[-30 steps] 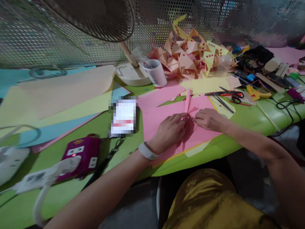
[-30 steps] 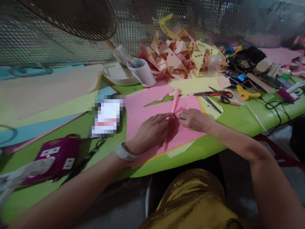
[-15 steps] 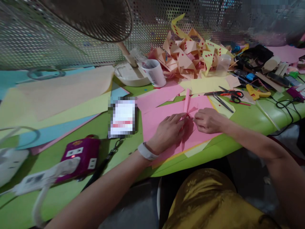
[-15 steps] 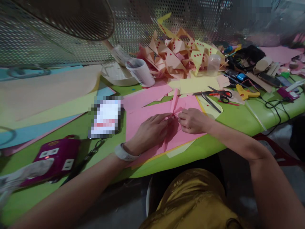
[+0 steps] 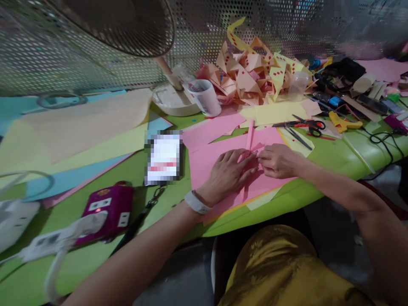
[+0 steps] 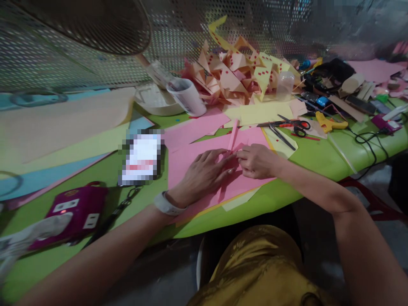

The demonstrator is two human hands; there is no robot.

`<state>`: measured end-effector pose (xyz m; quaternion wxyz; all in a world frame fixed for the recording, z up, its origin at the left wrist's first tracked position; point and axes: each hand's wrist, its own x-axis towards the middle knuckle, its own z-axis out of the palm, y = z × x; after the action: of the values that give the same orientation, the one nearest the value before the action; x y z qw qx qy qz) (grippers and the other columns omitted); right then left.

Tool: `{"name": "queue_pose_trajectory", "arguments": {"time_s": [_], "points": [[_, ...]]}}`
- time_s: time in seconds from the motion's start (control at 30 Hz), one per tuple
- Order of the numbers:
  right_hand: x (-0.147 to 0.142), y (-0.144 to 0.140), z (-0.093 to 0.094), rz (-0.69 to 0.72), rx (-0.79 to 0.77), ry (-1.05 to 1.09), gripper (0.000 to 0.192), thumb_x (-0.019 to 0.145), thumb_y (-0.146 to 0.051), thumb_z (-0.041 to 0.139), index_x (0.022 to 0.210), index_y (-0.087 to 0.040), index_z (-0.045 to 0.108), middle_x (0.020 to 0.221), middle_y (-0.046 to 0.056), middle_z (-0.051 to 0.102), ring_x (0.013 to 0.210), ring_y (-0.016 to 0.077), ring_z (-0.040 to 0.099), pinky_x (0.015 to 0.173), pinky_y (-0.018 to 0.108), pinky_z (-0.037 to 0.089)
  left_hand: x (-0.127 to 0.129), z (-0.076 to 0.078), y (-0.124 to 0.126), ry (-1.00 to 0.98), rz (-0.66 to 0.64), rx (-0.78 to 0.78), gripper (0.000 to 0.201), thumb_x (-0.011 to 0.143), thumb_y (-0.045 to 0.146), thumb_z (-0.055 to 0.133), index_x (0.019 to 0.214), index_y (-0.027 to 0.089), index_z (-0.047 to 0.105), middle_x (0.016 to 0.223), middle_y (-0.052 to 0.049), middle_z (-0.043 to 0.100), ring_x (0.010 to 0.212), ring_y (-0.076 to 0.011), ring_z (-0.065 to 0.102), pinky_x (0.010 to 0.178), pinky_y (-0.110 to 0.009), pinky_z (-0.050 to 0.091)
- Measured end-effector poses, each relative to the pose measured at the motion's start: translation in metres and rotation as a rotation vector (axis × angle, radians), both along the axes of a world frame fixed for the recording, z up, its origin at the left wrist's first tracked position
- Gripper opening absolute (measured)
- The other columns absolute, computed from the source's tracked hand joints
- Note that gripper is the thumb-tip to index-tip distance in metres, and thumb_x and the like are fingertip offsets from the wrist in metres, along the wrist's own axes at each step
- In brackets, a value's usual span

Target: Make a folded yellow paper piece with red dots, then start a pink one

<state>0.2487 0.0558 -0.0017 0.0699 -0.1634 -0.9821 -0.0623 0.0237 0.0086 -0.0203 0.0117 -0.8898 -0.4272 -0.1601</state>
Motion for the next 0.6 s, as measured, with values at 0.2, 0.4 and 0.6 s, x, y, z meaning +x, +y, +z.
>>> {"name": "queue_pose_trajectory", "arguments": {"time_s": [0.2, 0.4, 0.6], "points": [[-0.0007, -0.0001, 0.0005, 0.008, 0.014, -0.001, 0.026, 0.095, -0.025, 0.054, 0.087, -0.009, 0.073, 0.098, 0.013, 0.067, 0.082, 0.0199, 0.05, 0.065, 0.034, 0.034, 0.0031, 0.0008, 0.0009, 0.006, 0.044, 0.006, 0.051, 0.097, 0.058, 0.044, 0.127, 0.021, 0.063, 0.127, -0.018, 0.059, 0.112, -0.0344, 0.054, 0.094, -0.051, 0.046], [-0.0014, -0.0001, 0.0006, -0.004, -0.001, -0.006, 0.026, 0.094, -0.024, 0.054, 0.083, -0.009, 0.072, 0.088, 0.011, 0.064, 0.081, 0.0198, 0.049, 0.065, 0.034, 0.034, 0.0041, 0.0025, 0.0012, 0.007, 0.06, -0.023, 0.048, 0.098, 0.057, 0.044, 0.123, 0.023, 0.065, 0.129, -0.016, 0.057, 0.113, -0.0337, 0.052, 0.097, -0.05, 0.045], [-0.0014, -0.0006, -0.0006, -0.023, -0.023, 0.034, 0.022, 0.091, -0.022, 0.055, 0.082, -0.01, 0.072, 0.084, 0.01, 0.063, 0.081, 0.0195, 0.05, 0.065, 0.033, 0.036, 0.0042, 0.0039, 0.0005, -0.003, 0.06, -0.029, 0.047, 0.098, 0.057, 0.043, 0.124, 0.022, 0.063, 0.129, -0.016, 0.057, 0.114, -0.0336, 0.053, 0.097, -0.05, 0.046]]}}
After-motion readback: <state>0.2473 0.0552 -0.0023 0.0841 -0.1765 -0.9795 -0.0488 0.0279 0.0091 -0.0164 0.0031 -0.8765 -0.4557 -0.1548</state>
